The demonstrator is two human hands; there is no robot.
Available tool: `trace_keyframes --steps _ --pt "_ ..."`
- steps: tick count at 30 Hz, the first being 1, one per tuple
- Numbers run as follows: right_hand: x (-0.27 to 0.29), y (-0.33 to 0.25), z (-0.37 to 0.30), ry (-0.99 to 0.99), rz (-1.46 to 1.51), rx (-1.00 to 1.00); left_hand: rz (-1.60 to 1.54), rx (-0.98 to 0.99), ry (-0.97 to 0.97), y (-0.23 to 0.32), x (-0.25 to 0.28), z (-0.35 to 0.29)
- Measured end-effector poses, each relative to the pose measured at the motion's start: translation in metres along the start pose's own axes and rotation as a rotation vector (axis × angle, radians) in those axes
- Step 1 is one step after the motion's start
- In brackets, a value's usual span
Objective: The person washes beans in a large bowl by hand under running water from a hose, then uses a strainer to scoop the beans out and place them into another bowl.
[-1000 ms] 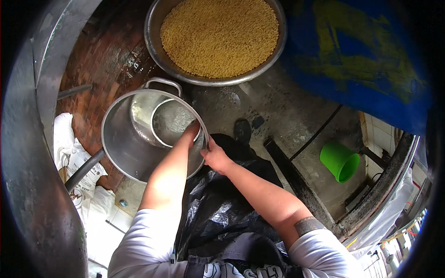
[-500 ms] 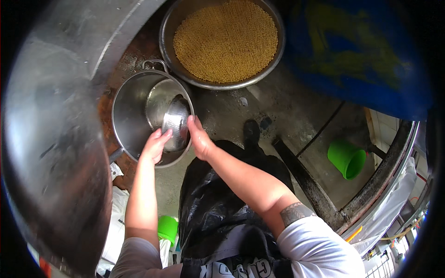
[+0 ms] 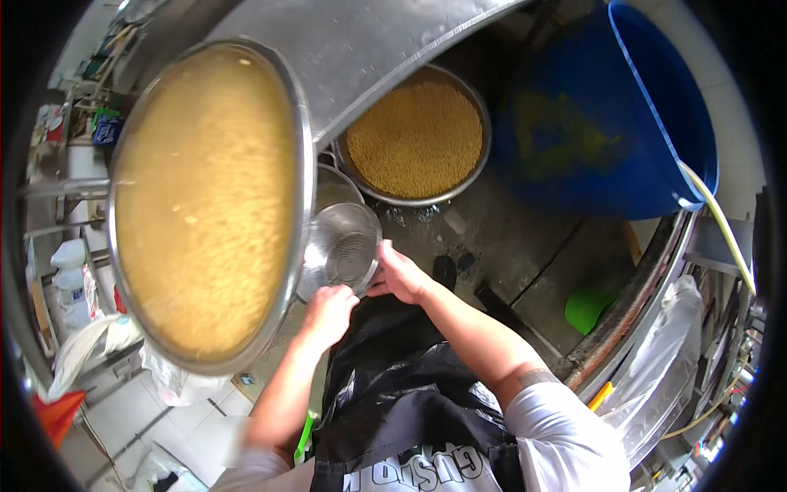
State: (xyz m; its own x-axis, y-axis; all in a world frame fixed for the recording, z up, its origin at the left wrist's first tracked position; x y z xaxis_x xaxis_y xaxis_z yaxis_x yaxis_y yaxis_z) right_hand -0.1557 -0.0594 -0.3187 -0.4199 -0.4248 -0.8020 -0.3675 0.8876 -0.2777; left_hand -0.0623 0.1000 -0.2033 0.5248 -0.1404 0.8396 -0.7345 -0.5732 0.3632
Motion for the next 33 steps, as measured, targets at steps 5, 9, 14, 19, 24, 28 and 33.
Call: trace_keyframes --steps 5,9,14,19,24,28,33 --pt "-0.046 -0.029 -0.098 0.206 0.058 0.094 0.179 -0.17 -0.045 0.06 0.03 -0.032" --pt "-0.054 -0.052 -0.143 0.486 -0.026 0.292 0.217 -0.402 0.351 0.11 0.091 -0.055" --pt "-0.076 -0.138 -0.215 0.583 -0.312 0.734 0.096 -0.237 0.821 0.121 0.181 -0.115" --pt "-0.15 -0.238 -0.237 0.462 -0.382 0.835 0.207 0.25 1.23 0.042 0.203 -0.16" --pt "-0.26 -0.287 -0.177 0.431 -1.116 1.156 0.181 0.395 1.307 -0.043 0.209 -0.169" --pt "-0.353 -0.279 -0.126 0.342 -1.585 1.243 -0.012 0.422 1.279 -0.076 0.22 -0.163" --pt "-0.391 -0.258 -0.064 0.253 -2.047 1.339 -0.097 0.402 1.294 -0.083 0.215 -0.161"
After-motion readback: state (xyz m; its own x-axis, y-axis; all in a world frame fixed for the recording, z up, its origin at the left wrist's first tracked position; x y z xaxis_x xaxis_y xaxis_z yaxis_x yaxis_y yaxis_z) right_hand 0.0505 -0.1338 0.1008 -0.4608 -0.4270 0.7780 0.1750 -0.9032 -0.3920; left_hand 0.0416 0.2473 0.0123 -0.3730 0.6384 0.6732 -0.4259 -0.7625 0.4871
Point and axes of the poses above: each hand's wrist, its own z-axis towards the middle knuckle, its own x-axis out of the back of the hand, y = z × x, the point moved 2 cm from there along z, towards the middle knuckle, and after that the axes turned 7 degrees about z, right-handed, at the moved point
